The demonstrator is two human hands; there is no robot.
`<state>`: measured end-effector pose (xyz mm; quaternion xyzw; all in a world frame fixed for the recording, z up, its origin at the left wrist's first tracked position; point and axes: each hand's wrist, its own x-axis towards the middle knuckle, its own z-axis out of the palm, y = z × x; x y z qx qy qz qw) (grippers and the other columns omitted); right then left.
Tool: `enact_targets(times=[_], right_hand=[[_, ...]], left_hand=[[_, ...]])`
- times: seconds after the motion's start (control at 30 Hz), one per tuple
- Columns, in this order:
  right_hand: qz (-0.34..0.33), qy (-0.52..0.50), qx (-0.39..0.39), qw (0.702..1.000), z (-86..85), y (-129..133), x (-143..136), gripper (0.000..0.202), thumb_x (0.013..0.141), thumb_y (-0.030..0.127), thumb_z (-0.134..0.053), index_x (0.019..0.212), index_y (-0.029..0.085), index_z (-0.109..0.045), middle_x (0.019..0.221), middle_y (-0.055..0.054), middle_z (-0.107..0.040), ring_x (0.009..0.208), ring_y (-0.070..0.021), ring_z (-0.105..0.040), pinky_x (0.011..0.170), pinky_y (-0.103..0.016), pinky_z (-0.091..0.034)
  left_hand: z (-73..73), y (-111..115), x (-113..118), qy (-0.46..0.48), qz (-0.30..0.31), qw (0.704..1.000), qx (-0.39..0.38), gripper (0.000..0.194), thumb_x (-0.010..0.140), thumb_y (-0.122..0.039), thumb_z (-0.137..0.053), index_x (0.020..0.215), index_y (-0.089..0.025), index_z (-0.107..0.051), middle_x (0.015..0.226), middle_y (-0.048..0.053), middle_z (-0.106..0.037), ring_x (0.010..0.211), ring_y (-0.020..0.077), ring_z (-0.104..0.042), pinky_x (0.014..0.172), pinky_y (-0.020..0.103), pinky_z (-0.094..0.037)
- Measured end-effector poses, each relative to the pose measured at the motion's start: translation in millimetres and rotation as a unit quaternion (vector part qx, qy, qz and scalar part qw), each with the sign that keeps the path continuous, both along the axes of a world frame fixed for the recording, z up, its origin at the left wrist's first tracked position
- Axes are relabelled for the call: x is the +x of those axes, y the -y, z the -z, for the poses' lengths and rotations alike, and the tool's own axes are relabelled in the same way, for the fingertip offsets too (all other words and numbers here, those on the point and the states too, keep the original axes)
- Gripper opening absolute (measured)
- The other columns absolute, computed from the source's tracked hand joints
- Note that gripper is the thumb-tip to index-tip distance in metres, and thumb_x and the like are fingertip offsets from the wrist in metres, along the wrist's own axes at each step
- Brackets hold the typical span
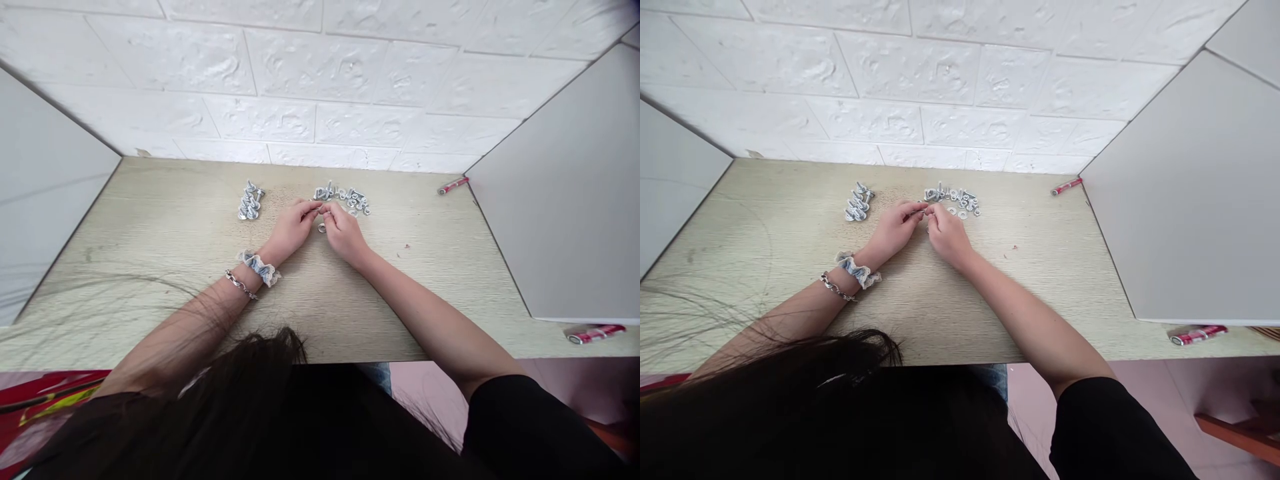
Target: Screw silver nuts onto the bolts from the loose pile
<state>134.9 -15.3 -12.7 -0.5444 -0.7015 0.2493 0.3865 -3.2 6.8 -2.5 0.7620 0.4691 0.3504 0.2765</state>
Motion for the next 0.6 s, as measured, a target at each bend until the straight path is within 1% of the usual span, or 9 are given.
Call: enact_targets(times=[0.13,0.23,0.33,0.47,0.6], right_hand=[[0.003,0.023,0.016,1.0,1.9,-1.0,-0.4,0.019,0.082,0.018,-0.035,0.089,0.018,-0.052,0.081,-0.003,-0.057,0.075,-0.0178,-0.051,0.07,-0.029,-0.036],[-0.009,0.062,0.034,0.997,4.1,-2.6,-0.4,0.019,0.077,0.013,-0.036,0.084,0.017,-0.053,0.082,-0.005,-0.058,0.078,-0.0188,-0.051,0.073,-0.03,-0.036],[-0.028,0.112,0.056,0.992,5.6,-3.7,-0.4,0.019,0.075,0.011,-0.037,0.079,0.017,-0.054,0.08,-0.005,-0.058,0.079,-0.0197,-0.05,0.073,-0.031,-0.036],[-0.041,0.161,0.059,0.984,6.6,-4.1,-0.7,0.017,0.075,0.011,-0.041,0.079,0.017,-0.056,0.08,-0.005,-0.057,0.078,-0.0202,-0.05,0.072,-0.032,-0.036],[-0.042,0.156,0.054,0.985,6.4,-4.6,-1.0,0.015,0.08,0.014,-0.043,0.081,0.016,-0.058,0.082,-0.006,-0.059,0.081,-0.0207,-0.051,0.073,-0.032,-0.037]], left_hand=[[0.9,-2.8,-1.9,0.004,-0.059,0.998,0.018,0.024,0.083,-0.015,-0.046,0.102,-0.016,-0.062,0.098,0.005,-0.06,0.09,0.0143,-0.054,0.084,0.026,-0.042],[0.4,-3.6,-3.0,0.009,-0.079,0.997,-0.001,0.023,0.081,-0.016,-0.049,0.101,-0.017,-0.062,0.095,0.003,-0.061,0.087,0.0141,-0.054,0.082,0.026,-0.043],[0.1,-3.2,-3.7,0.01,-0.094,0.995,-0.024,0.022,0.078,-0.015,-0.053,0.098,-0.016,-0.062,0.091,0.002,-0.063,0.082,0.0134,-0.055,0.081,0.026,-0.043],[-0.6,-2.1,-3.7,-0.007,-0.085,0.995,-0.049,0.019,0.076,-0.014,-0.054,0.093,-0.016,-0.063,0.087,0.001,-0.063,0.075,0.0125,-0.055,0.077,0.025,-0.044],[-0.1,-1.5,-3.2,-0.044,-0.066,0.995,-0.055,0.017,0.076,-0.017,-0.056,0.092,-0.017,-0.063,0.086,0.001,-0.063,0.073,0.0128,-0.055,0.074,0.026,-0.044]])
